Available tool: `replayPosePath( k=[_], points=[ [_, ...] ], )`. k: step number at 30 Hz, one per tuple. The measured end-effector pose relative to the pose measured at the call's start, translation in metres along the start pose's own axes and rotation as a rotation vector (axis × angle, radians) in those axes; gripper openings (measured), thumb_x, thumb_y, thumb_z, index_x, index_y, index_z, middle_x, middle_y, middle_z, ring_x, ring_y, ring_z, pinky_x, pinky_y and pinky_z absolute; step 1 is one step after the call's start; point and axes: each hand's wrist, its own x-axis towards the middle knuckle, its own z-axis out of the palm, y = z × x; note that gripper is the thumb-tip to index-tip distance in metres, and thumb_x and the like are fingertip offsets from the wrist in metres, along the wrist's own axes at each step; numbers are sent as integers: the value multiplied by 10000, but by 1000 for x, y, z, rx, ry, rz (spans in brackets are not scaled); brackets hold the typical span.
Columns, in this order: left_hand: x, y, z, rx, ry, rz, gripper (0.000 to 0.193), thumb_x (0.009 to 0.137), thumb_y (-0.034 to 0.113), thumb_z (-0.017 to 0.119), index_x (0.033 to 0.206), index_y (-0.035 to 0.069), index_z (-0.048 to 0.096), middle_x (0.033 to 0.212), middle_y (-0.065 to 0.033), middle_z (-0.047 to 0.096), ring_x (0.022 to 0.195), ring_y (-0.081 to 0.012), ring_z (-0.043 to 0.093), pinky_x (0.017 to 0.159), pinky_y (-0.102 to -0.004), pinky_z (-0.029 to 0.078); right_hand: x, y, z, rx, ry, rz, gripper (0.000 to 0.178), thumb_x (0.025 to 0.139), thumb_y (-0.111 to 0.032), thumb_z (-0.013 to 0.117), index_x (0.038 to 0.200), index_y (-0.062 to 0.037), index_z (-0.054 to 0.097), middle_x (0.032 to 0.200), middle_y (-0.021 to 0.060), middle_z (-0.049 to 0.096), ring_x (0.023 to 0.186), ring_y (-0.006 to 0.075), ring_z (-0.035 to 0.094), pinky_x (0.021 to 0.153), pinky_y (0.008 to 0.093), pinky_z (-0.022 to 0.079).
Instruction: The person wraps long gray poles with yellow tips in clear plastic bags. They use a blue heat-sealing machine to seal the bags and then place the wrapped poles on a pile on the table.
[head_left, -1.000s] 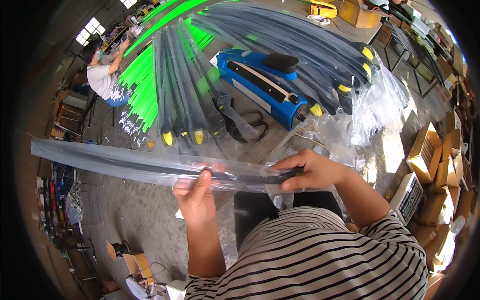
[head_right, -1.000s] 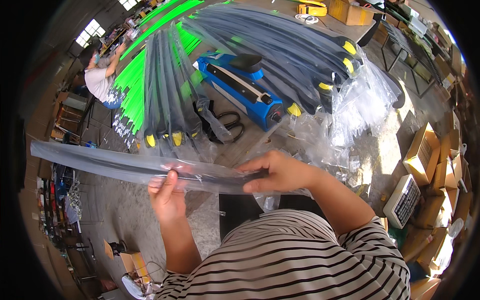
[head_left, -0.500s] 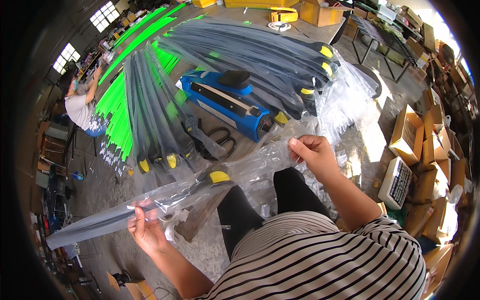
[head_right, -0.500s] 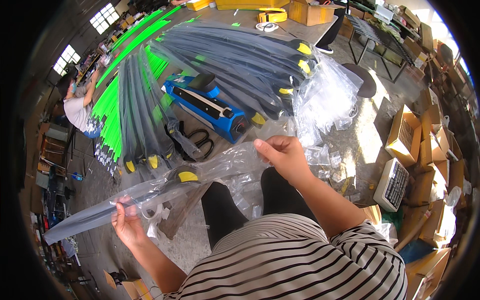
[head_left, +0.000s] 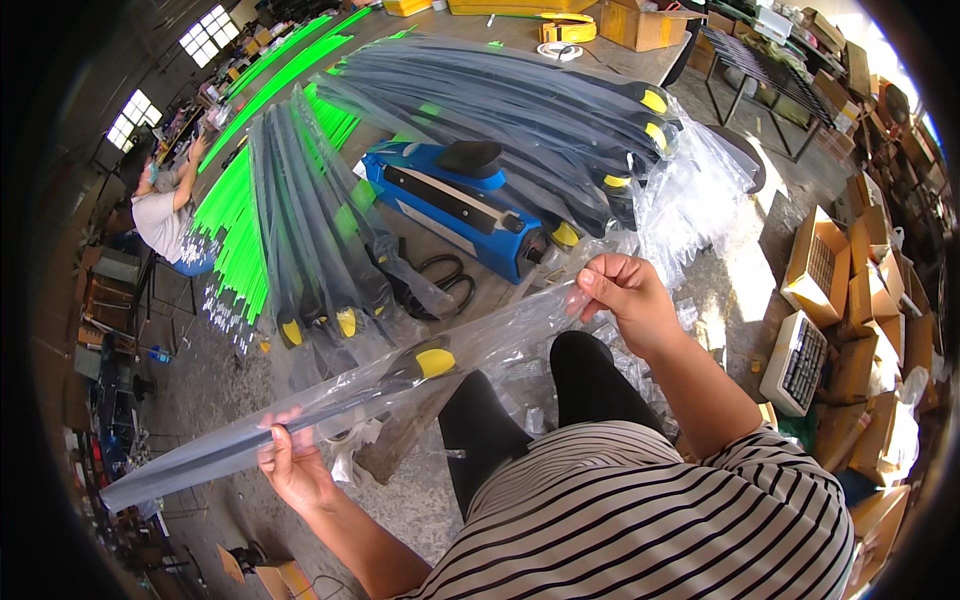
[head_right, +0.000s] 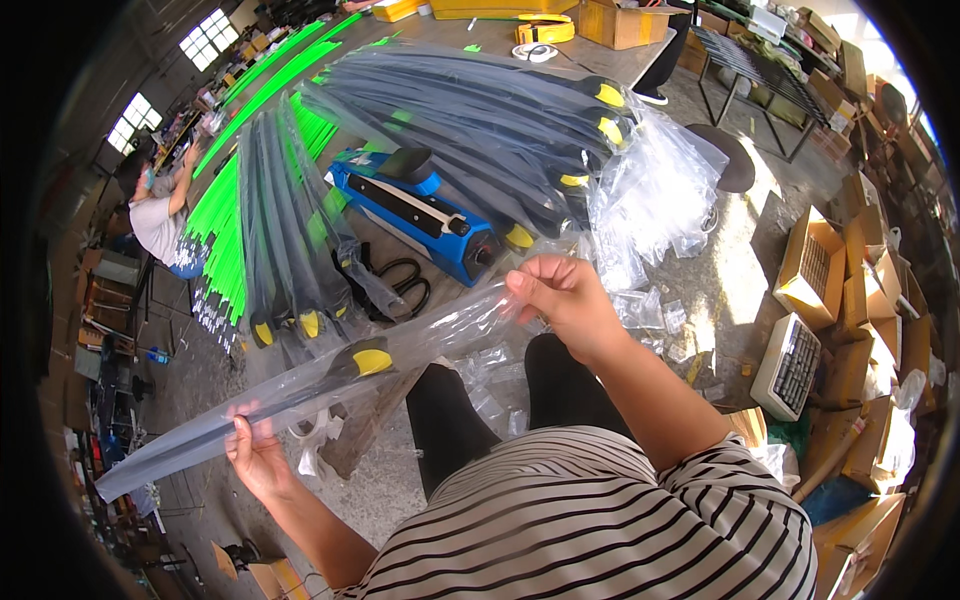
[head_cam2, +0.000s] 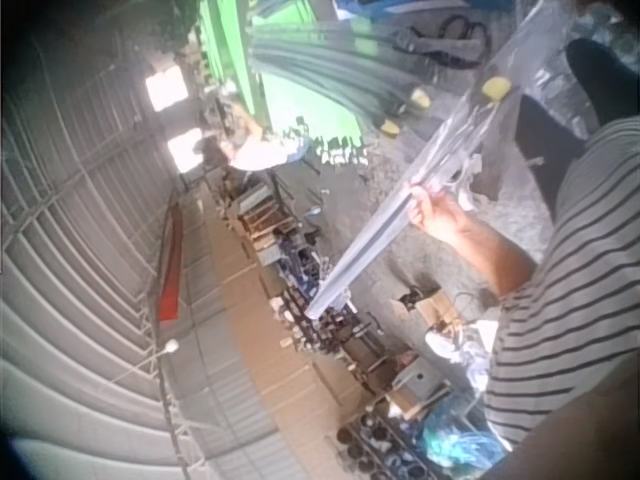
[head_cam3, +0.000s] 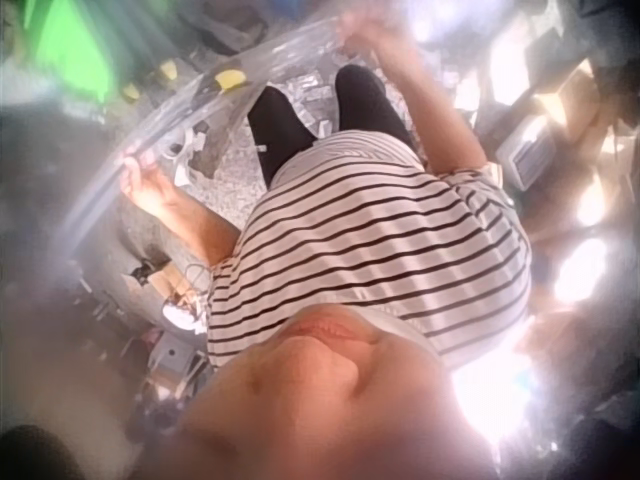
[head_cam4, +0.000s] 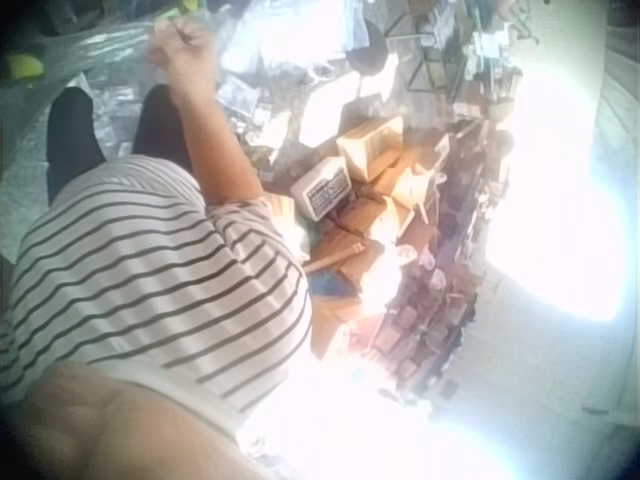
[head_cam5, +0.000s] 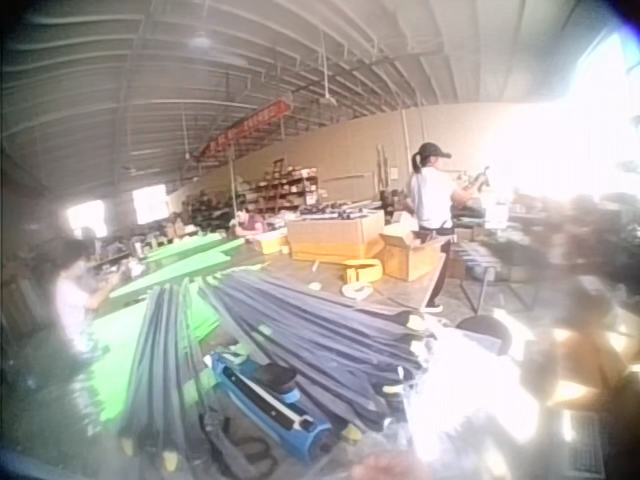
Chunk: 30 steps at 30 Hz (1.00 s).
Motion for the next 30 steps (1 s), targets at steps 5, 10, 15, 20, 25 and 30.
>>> replayPosePath(
  k=[5,10,15,20,25,30],
  points=[
    [1,-3,-7,-40,12,16,237,794,56,609,1014,-15,558,906,-115,608,878,-248,584,850,-383,480,2,-15,4,30,3,288,218,817,-254,614,784,-39,596,697,54,617,582,104,564,511,207,432],
    [0,-9,-10,-38,-39,29,241,805,65,596,1024,-20,542,938,-112,586,921,-243,559,856,-380,473,3,2,6,40,65,160,206,804,-260,633,794,-57,599,714,32,616,579,90,559,487,195,403],
    [-1,-10,-11,-85,-63,28,234,812,78,589,1024,-13,549,955,-112,586,951,-257,551,876,-404,463,5,-11,24,83,114,153,158,824,-207,610,785,-55,584,603,6,556,484,59,482,449,173,362],
    [-5,-13,-6,-62,5,-8,208,815,79,586,1007,1,569,960,-113,597,943,-267,565,882,-436,463,22,17,20,62,212,-137,182,827,-196,609,791,-19,590,551,17,550,462,49,430,433,168,334],
    [-8,-17,-2,-80,23,4,203,817,93,587,1000,4,575,956,-108,595,938,-263,568,851,-415,486,30,10,24,17,220,-71,254,835,-267,593,771,-22,597,613,42,590,459,57,428,427,178,336],
    [-8,-17,0,-79,-9,13,223,815,102,592,1011,-1,565,958,-110,587,925,-260,567,835,-401,495,31,-2,25,-53,175,160,299,821,-320,601,770,-26,616,658,51,619,471,62,469,425,189,361]
  ],
)
